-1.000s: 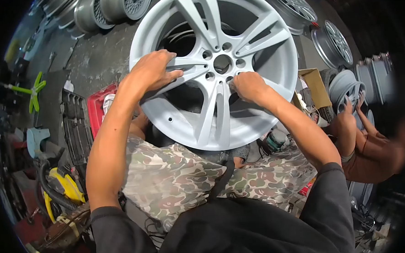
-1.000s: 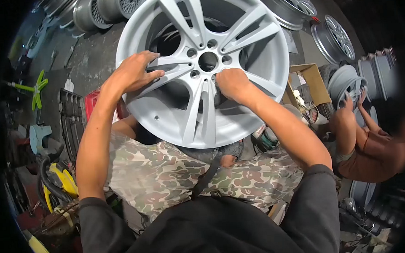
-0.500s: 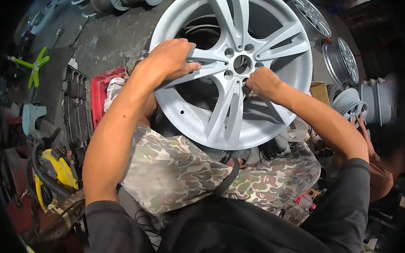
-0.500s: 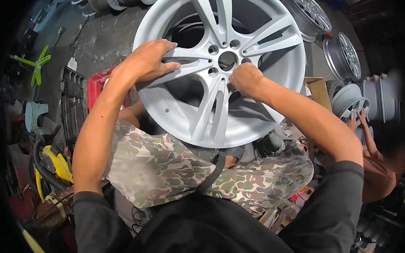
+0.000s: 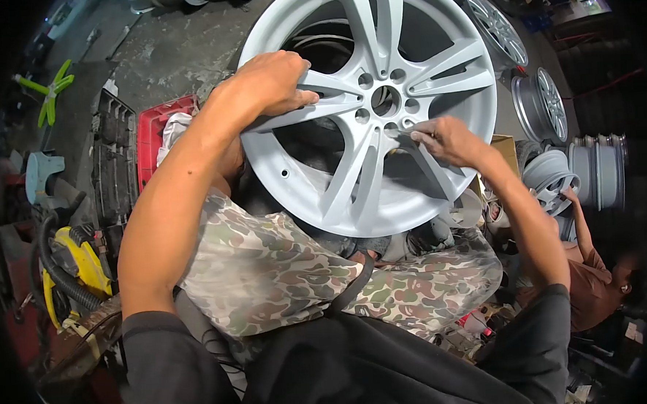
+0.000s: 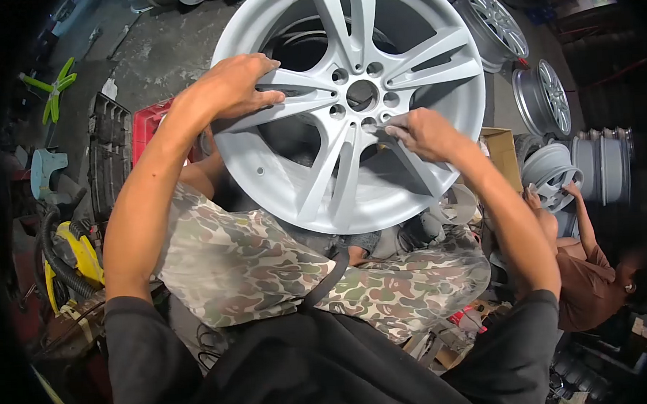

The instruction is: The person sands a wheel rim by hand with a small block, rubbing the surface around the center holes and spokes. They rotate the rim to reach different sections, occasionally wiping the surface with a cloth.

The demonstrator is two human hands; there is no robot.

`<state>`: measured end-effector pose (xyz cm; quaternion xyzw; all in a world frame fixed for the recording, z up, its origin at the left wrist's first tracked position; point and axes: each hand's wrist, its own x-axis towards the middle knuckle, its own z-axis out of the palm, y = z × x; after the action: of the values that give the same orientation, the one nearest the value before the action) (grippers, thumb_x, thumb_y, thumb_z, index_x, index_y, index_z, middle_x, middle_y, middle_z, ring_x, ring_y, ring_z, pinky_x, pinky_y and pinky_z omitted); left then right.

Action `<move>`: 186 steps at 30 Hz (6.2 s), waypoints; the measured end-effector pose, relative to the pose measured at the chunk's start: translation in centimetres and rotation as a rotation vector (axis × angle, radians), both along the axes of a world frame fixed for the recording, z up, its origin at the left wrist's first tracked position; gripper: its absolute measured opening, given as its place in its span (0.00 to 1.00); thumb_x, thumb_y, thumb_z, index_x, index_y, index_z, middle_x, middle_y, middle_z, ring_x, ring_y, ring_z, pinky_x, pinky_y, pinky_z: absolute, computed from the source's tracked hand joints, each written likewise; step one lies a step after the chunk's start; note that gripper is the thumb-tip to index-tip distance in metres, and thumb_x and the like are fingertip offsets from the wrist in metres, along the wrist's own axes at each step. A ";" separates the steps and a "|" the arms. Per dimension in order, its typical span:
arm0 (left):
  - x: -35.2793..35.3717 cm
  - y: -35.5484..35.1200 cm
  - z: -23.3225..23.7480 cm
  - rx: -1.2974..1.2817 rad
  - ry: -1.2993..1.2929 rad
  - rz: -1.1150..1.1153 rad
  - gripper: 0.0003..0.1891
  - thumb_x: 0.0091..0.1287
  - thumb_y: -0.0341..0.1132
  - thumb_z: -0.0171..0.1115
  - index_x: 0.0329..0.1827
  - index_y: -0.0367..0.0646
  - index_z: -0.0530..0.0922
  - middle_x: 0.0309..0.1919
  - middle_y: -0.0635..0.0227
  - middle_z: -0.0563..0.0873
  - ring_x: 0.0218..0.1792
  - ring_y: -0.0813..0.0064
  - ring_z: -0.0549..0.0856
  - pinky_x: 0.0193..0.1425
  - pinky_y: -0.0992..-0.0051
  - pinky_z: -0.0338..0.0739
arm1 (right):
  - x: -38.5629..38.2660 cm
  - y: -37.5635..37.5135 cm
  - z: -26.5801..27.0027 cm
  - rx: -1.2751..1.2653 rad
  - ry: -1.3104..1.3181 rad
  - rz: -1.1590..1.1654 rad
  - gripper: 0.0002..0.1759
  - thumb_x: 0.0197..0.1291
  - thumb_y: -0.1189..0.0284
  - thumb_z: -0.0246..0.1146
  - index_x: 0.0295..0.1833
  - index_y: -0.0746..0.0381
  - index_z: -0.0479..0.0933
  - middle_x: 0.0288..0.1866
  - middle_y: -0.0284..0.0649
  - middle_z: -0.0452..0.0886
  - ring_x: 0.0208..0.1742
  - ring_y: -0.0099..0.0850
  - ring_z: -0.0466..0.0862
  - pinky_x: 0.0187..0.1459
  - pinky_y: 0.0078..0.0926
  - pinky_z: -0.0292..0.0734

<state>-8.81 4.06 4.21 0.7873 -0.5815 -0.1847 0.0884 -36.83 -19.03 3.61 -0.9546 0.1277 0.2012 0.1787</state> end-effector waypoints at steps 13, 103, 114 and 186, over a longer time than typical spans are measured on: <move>-1.0 -0.5 1.0 0.051 -0.053 0.014 0.33 0.67 0.47 0.74 0.68 0.32 0.79 0.62 0.46 0.85 0.64 0.47 0.83 0.71 0.58 0.77 | -4.0 5.7 -8.3 -0.610 -0.475 0.135 0.33 0.59 0.76 0.62 0.73 0.69 0.72 0.47 0.39 0.75 0.48 0.35 0.78 0.52 0.32 0.74; -1.0 -0.2 0.3 -0.066 -0.047 0.010 0.36 0.67 0.52 0.74 0.68 0.32 0.80 0.60 0.42 0.86 0.63 0.45 0.85 0.70 0.57 0.77 | -3.1 9.7 -12.6 1.248 -0.954 -1.703 0.13 0.70 0.79 0.54 0.43 0.66 0.86 0.24 0.24 0.71 0.22 0.16 0.65 0.26 0.19 0.64; -0.9 -0.3 0.6 -0.031 -0.033 -0.010 0.36 0.66 0.51 0.74 0.68 0.31 0.80 0.61 0.40 0.86 0.64 0.45 0.84 0.70 0.58 0.77 | -4.6 9.2 -16.2 0.628 -0.488 -0.813 0.13 0.69 0.72 0.60 0.39 0.69 0.86 0.25 0.41 0.82 0.30 0.28 0.80 0.37 0.33 0.76; -5.7 10.7 -10.3 -0.225 0.534 0.753 0.38 0.82 0.63 0.49 0.49 0.27 0.84 0.36 0.62 0.86 0.38 0.73 0.81 0.44 0.67 0.75 | -9.6 4.2 -11.4 -0.054 -0.592 -0.780 0.16 0.81 0.62 0.52 0.52 0.67 0.71 0.44 0.67 0.83 0.52 0.70 0.81 0.51 0.60 0.74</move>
<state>-14.48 14.76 -6.06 0.8540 -0.2288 -0.2716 0.3802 -46.45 -14.88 -7.76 -0.8561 0.4248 -0.1640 0.2445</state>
